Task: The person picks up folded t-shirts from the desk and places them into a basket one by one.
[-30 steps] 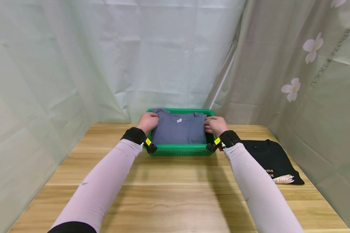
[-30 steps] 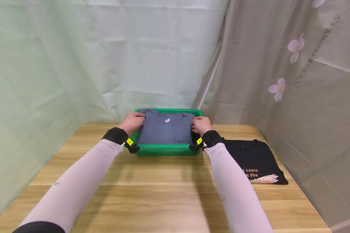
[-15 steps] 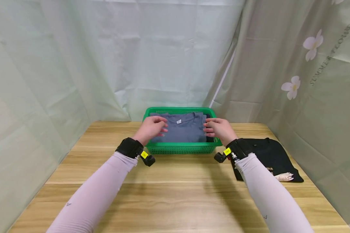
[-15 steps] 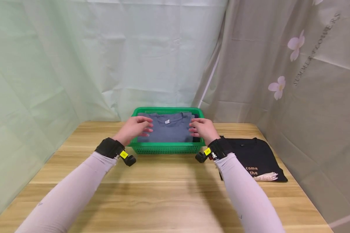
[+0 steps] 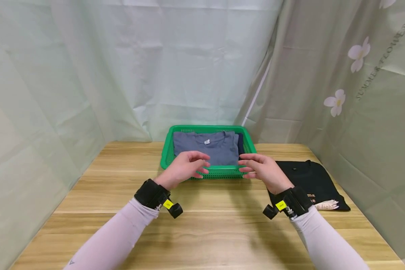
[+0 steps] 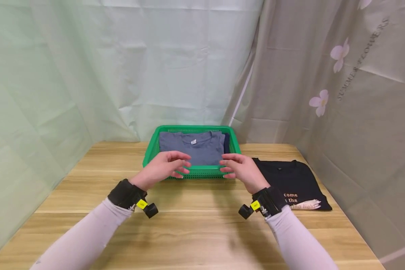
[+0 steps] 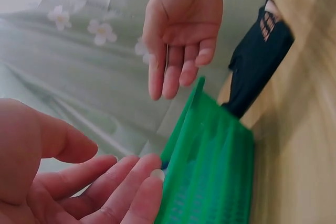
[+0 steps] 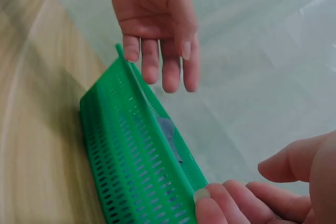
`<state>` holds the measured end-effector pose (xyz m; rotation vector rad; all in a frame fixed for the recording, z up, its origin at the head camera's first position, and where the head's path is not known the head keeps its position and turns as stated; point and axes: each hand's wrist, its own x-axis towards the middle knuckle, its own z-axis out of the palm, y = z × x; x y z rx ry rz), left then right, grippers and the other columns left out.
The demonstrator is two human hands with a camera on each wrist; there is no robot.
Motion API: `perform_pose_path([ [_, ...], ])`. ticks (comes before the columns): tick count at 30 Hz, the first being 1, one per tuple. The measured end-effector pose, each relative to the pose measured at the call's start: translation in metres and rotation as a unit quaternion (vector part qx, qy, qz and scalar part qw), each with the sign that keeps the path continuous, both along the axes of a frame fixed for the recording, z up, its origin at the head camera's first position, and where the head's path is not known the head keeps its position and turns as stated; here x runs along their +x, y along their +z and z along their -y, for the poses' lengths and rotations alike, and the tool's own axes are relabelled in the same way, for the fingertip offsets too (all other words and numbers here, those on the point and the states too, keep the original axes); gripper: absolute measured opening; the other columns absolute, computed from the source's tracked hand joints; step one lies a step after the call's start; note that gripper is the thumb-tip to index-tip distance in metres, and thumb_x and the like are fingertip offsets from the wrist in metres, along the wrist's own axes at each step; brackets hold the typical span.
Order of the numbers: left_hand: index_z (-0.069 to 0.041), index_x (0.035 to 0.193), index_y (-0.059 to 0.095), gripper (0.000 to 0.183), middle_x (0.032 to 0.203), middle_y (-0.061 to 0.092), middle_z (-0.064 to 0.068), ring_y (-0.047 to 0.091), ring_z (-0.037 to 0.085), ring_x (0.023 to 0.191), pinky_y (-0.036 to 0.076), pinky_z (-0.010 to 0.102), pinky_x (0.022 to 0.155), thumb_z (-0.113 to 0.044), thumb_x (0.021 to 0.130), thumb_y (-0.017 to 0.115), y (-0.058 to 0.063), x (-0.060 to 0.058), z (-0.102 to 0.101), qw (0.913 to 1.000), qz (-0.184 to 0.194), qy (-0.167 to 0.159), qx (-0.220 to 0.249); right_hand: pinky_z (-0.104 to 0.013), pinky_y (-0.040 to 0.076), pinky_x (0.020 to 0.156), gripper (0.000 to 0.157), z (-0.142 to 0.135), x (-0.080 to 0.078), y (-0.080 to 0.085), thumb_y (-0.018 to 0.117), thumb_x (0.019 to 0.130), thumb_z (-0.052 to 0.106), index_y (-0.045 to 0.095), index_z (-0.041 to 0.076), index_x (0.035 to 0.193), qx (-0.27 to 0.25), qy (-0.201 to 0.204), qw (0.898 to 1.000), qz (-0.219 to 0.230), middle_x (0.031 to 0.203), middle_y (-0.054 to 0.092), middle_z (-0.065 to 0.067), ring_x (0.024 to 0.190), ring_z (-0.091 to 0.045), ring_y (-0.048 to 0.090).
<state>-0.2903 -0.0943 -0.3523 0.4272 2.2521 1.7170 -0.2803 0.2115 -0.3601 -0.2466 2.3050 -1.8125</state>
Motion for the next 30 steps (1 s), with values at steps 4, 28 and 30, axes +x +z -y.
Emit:
perform_pose_path([
  [4,-0.002,0.143,0.067,0.035,0.13,0.075,0.023,0.08,0.026,0.105,0.066,0.046,0.097,-0.015,0.113,0.057,-0.006,0.011,-0.01,0.9995,0.004,-0.031,0.003,-0.03,0.065,0.097,0.048,-0.01,0.014,-0.008,0.054,0.117,0.022,0.053,-0.001,0.159,-0.005,-0.002,1.0,-0.004,0.159,0.056,-0.031,0.128,-0.033,0.072],
  [28,-0.001,0.128,0.074,0.024,0.119,0.077,0.027,0.081,0.033,0.098,0.069,0.039,0.082,-0.013,0.11,0.063,-0.052,0.041,-0.095,0.9931,0.05,-0.101,0.033,-0.024,0.066,0.089,0.055,-0.125,0.025,-0.039,0.049,0.118,0.027,0.045,-0.008,0.161,0.104,-0.141,0.984,-0.033,0.158,0.054,-0.037,0.104,0.001,0.075],
  [30,0.001,0.128,0.074,0.024,0.119,0.077,0.028,0.08,0.034,0.097,0.069,0.04,0.082,-0.011,0.11,0.063,-0.057,0.041,-0.107,0.993,0.054,-0.098,0.038,-0.023,0.065,0.088,0.057,-0.135,0.023,-0.041,0.047,0.119,0.027,0.043,-0.01,0.162,0.11,-0.149,0.982,-0.029,0.159,0.052,-0.038,0.104,0.002,0.074],
])
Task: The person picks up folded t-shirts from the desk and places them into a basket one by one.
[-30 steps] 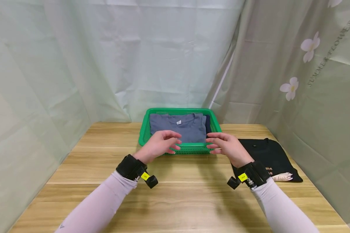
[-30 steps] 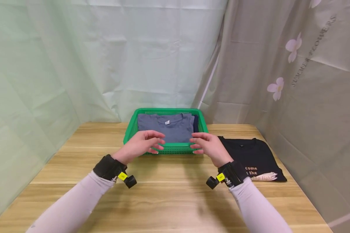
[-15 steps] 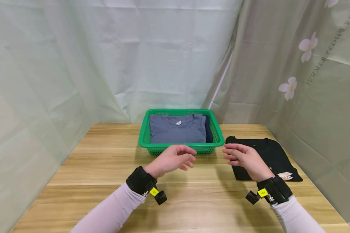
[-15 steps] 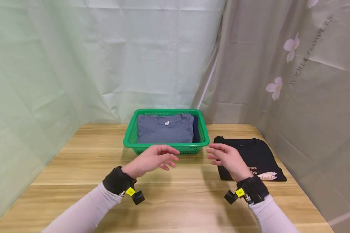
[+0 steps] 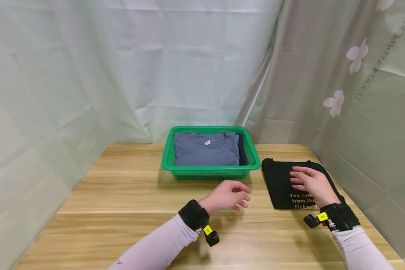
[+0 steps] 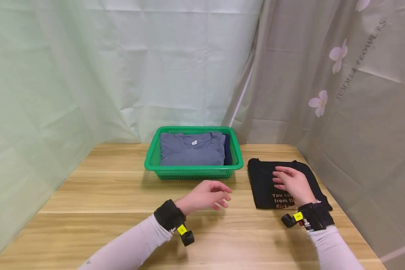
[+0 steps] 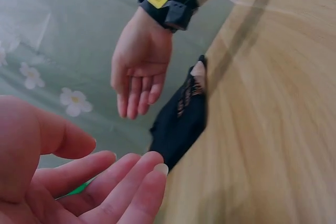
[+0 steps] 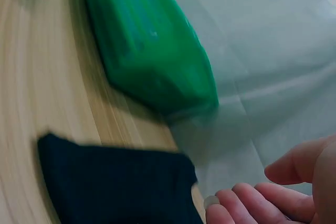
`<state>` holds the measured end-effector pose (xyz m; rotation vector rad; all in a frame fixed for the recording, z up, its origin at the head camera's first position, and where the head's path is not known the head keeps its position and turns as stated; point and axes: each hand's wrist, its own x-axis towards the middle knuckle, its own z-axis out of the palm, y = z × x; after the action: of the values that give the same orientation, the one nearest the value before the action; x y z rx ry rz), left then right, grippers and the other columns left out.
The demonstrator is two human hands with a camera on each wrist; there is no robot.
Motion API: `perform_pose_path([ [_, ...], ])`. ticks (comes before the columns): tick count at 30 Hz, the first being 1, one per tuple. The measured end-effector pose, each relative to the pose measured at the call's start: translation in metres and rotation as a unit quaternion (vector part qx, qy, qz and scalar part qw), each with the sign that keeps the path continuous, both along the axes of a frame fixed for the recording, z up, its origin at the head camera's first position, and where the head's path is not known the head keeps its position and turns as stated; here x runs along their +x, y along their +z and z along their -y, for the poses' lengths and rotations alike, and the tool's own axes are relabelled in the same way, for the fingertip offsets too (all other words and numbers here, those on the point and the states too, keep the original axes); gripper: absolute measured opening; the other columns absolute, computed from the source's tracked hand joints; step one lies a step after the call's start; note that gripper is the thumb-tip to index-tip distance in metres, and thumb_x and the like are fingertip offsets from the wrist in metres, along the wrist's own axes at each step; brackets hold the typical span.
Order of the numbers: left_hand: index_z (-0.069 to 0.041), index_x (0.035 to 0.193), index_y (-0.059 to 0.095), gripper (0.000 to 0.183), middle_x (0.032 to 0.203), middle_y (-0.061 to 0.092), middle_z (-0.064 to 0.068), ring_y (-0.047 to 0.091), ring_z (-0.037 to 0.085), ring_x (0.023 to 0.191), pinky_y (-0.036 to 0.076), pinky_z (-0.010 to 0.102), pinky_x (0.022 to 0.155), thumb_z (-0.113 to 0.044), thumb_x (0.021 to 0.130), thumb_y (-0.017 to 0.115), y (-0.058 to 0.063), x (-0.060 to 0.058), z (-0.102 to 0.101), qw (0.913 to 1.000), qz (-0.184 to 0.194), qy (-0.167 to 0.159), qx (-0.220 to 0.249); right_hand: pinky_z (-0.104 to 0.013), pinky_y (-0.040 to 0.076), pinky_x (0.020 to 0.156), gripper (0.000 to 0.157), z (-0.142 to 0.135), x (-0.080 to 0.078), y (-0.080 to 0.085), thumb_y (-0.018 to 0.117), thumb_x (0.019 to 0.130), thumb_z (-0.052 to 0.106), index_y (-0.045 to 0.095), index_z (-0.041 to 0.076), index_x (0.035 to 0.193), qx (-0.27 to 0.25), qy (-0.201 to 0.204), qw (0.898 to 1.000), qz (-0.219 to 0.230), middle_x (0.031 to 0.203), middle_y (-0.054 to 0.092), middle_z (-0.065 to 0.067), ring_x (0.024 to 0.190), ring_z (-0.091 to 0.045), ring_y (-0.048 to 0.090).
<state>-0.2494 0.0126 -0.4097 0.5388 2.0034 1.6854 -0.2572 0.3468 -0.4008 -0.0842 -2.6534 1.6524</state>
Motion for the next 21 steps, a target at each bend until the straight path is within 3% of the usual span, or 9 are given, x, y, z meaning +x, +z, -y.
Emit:
perform_pose_path([
  [5,0.005,0.129,0.073,0.027,0.113,0.077,0.025,0.08,0.037,0.092,0.07,0.042,0.078,-0.007,0.108,0.062,-0.015,-0.003,-0.028,0.9996,0.01,0.025,-0.005,-0.021,0.065,0.087,0.06,-0.027,-0.005,-0.005,0.045,0.119,0.028,0.038,-0.014,0.162,0.0,-0.037,0.999,0.013,0.159,0.05,-0.04,0.098,0.007,0.071],
  [11,0.007,0.133,0.067,0.033,0.103,0.076,0.021,0.076,0.025,0.077,0.069,0.038,0.072,-0.006,0.103,0.065,-0.028,-0.008,-0.054,0.9973,0.034,0.063,-0.02,-0.017,0.064,0.079,0.062,-0.056,-0.007,-0.007,0.042,0.118,0.029,0.039,-0.016,0.161,0.025,-0.111,0.993,0.023,0.162,0.045,-0.042,0.087,0.011,0.065],
  [14,0.007,0.135,0.063,0.034,0.102,0.073,0.013,0.077,0.024,0.078,0.069,0.037,0.073,-0.007,0.104,0.065,-0.028,-0.011,-0.064,0.9959,0.04,0.078,-0.024,-0.014,0.059,0.077,0.06,-0.068,-0.006,-0.006,0.042,0.117,0.028,0.044,-0.016,0.158,0.071,-0.152,0.985,0.028,0.161,0.046,-0.042,0.098,-0.008,0.07],
  [16,0.007,0.135,0.062,0.035,0.101,0.072,0.01,0.078,0.026,0.079,0.07,0.037,0.074,-0.006,0.103,0.066,-0.027,-0.013,-0.07,0.9948,0.042,0.091,-0.02,-0.027,0.06,0.089,0.059,-0.075,-0.005,-0.006,0.043,0.116,0.027,0.047,-0.015,0.156,0.113,-0.18,0.977,0.034,0.16,0.046,-0.042,0.115,-0.032,0.069],
  [18,0.008,0.134,0.062,0.034,0.1,0.073,0.011,0.078,0.026,0.078,0.07,0.037,0.074,-0.005,0.103,0.066,-0.026,-0.016,-0.077,0.9935,0.039,0.105,-0.019,-0.046,0.056,0.104,0.059,-0.08,-0.004,-0.008,0.045,0.114,0.027,0.049,-0.016,0.153,0.15,-0.2,0.967,0.049,0.159,0.045,-0.042,0.133,-0.053,0.056],
  [21,0.008,0.134,0.062,0.035,0.1,0.077,0.016,0.079,0.027,0.076,0.07,0.036,0.072,-0.004,0.103,0.069,-0.027,-0.019,-0.087,0.9907,0.036,0.129,-0.025,-0.068,0.041,0.118,0.06,-0.087,-0.003,-0.015,0.046,0.112,0.027,0.048,-0.019,0.151,0.182,-0.209,0.957,0.082,0.158,0.042,-0.045,0.143,-0.062,0.044],
])
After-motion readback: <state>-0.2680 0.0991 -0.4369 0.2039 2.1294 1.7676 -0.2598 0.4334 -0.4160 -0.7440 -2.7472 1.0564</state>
